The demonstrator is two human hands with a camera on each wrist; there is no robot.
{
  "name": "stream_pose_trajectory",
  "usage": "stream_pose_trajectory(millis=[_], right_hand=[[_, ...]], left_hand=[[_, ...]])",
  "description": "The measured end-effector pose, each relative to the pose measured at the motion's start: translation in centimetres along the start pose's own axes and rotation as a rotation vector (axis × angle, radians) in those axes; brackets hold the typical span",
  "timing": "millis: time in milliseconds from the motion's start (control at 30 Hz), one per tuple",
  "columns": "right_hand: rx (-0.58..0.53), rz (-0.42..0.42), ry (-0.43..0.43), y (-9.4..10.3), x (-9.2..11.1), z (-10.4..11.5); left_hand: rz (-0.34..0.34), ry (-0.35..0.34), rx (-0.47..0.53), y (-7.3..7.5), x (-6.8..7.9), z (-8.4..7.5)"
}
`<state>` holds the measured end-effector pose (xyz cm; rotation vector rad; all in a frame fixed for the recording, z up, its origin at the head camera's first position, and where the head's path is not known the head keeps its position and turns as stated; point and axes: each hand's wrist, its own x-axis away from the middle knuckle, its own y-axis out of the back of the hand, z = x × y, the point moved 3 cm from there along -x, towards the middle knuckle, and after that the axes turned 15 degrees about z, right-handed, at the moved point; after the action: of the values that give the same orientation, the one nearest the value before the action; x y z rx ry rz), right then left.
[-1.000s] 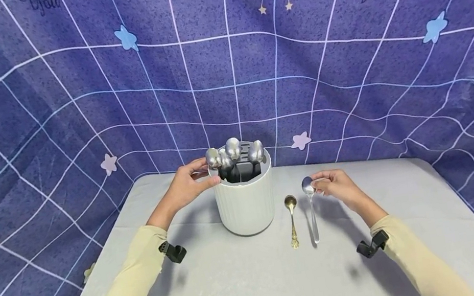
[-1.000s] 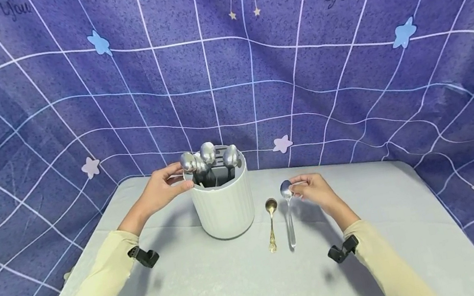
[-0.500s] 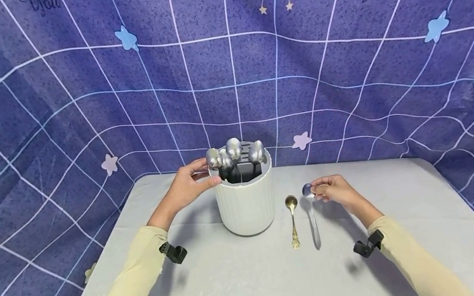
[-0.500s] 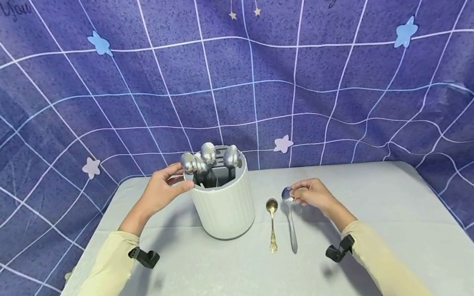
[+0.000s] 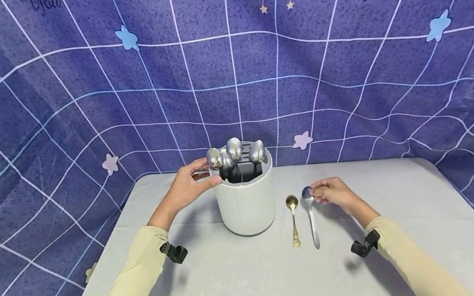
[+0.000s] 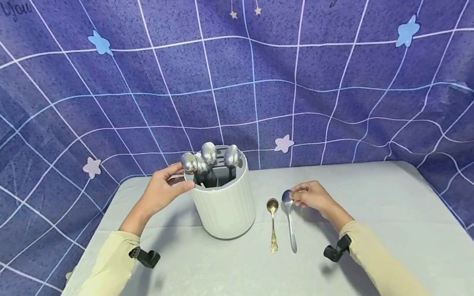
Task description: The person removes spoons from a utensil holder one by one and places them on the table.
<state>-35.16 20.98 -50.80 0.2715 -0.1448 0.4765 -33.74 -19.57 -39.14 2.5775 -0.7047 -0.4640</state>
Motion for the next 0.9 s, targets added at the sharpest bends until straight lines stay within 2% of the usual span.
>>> stream_pose_trajectory(millis=[333, 800, 900], right_hand=[[-0.028, 0.005, -0.056, -0.2, -0.1, -0.7], [-0.113, 0.07, -0.063, -0.3, -0.3, -1.7], [-0.095, 0.069, -0.077, 0.0, -0.2, -1.9]], left_hand=[[-0.005, 0.009, -0.002, -0.1, 0.0, 0.0], [-0.007, 0.03, -0.002, -0.1, 0.2, -0.1], [-0.009, 0.036, 0.002, -0.1, 0.2, -0.2]])
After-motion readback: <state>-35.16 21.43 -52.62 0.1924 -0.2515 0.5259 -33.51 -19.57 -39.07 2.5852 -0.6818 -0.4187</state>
